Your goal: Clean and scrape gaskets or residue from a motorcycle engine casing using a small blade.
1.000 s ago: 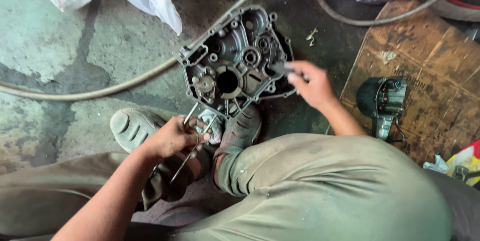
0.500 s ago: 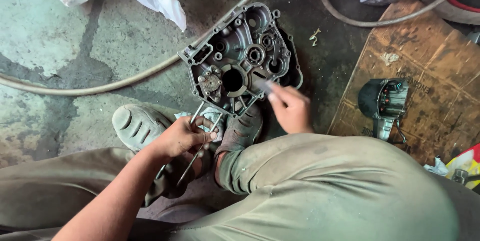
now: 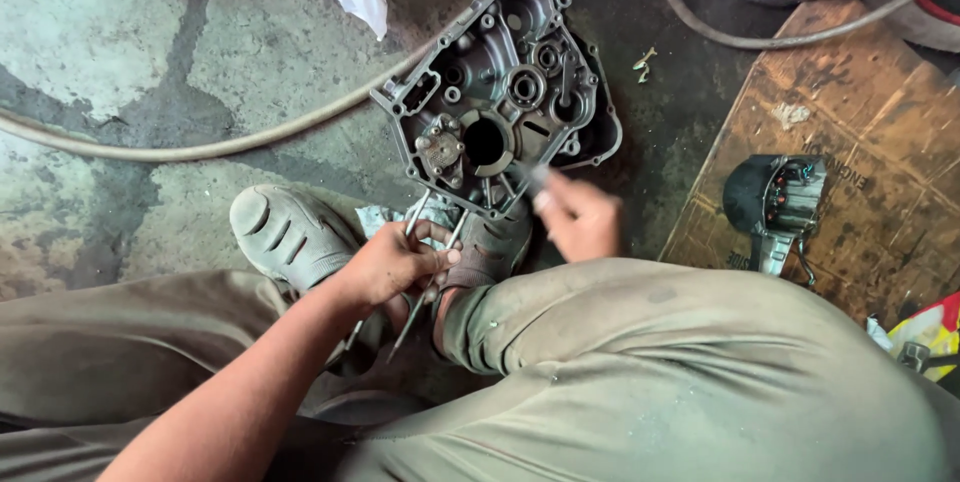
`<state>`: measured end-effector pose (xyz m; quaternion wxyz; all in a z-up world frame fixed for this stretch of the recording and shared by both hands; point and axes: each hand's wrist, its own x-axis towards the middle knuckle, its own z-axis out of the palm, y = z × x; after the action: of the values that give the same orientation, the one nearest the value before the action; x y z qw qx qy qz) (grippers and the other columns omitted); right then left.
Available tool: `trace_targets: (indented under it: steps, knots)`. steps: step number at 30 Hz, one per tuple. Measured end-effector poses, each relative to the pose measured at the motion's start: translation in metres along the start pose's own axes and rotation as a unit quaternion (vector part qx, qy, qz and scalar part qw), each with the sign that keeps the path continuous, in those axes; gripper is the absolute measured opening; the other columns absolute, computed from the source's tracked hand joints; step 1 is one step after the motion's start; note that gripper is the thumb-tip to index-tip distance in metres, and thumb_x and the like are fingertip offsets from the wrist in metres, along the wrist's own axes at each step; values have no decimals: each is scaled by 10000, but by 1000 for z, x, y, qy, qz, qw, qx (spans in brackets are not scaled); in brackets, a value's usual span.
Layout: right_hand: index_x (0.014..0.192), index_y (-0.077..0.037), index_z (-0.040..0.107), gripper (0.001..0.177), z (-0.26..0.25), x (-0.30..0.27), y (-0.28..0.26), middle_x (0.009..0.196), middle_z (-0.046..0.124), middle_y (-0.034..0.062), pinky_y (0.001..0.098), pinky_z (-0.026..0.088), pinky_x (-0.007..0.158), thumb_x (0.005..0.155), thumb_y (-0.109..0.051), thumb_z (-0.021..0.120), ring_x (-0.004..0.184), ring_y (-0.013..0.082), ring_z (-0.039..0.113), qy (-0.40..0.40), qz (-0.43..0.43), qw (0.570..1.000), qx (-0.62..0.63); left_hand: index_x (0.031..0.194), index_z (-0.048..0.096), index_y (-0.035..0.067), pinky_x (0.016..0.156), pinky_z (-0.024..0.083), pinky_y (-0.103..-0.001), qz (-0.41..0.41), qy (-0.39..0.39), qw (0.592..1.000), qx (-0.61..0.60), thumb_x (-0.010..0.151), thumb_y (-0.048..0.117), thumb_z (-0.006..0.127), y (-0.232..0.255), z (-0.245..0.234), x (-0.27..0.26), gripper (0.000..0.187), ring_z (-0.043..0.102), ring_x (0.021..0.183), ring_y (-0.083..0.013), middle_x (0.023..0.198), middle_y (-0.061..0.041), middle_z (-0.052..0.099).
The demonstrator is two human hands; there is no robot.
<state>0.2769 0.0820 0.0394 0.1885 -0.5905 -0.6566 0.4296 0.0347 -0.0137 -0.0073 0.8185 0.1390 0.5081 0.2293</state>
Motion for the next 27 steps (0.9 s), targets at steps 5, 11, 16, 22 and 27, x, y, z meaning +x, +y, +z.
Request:
trace_targets:
  steps: [5, 11, 16, 22, 27]
  knots:
    - [1197, -71, 764, 308, -3, -10, 2, 774, 707, 108, 297, 492, 545, 891, -42, 753, 607, 139, 636, -123, -162, 977, -58, 1074, 655, 37, 484, 482, -280, -11, 11, 999, -29, 883, 140, 759, -1, 12, 1, 241, 607, 511, -138, 678, -46, 654]
    - [1253, -38, 723, 356, 5, -12, 10, 830, 714, 138, 315, 524, 625, 898, -13, 731, 680, 165, 676, -5, -148, 988, -46, 1060, 671, 22, 475, 487, -275, 23, 10, 998, -49, 909, 145, 740, -8, 22, 3, 207, 605, 512, -132, 668, -43, 650]
    - [1254, -43, 724, 368, 1, -15, 2, 819, 731, 147, 305, 519, 566, 888, -29, 757, 663, 140, 691, -23, -136, 989, -56, 1053, 680, 39, 465, 484, -276, 13, 20, 997, -72, 904, 138, 739, -10, 32, 5, 189, 601, 500, -134, 659, -51, 646]
    - [1285, -64, 708, 385, 7, -18, 6, 915, 778, 108, 260, 568, 505, 904, -13, 729, 677, 87, 707, -45, -63, 997, 13, 1052, 685, 39, 458, 473, -269, 36, 24, 997, -65, 916, 146, 726, -19, 38, 9, 178, 597, 490, -126, 661, -44, 654]
    - [1312, -23, 684, 379, 12, -21, 33, 880, 748, 93, 247, 572, 497, 933, -10, 704, 719, 74, 703, -29, -37, 997, 60, 1052, 660, 22, 446, 450, -269, 68, 25, 995, -65, 920, 130, 725, -20, 42, 16, 183, 575, 478, -121, 655, -41, 653]
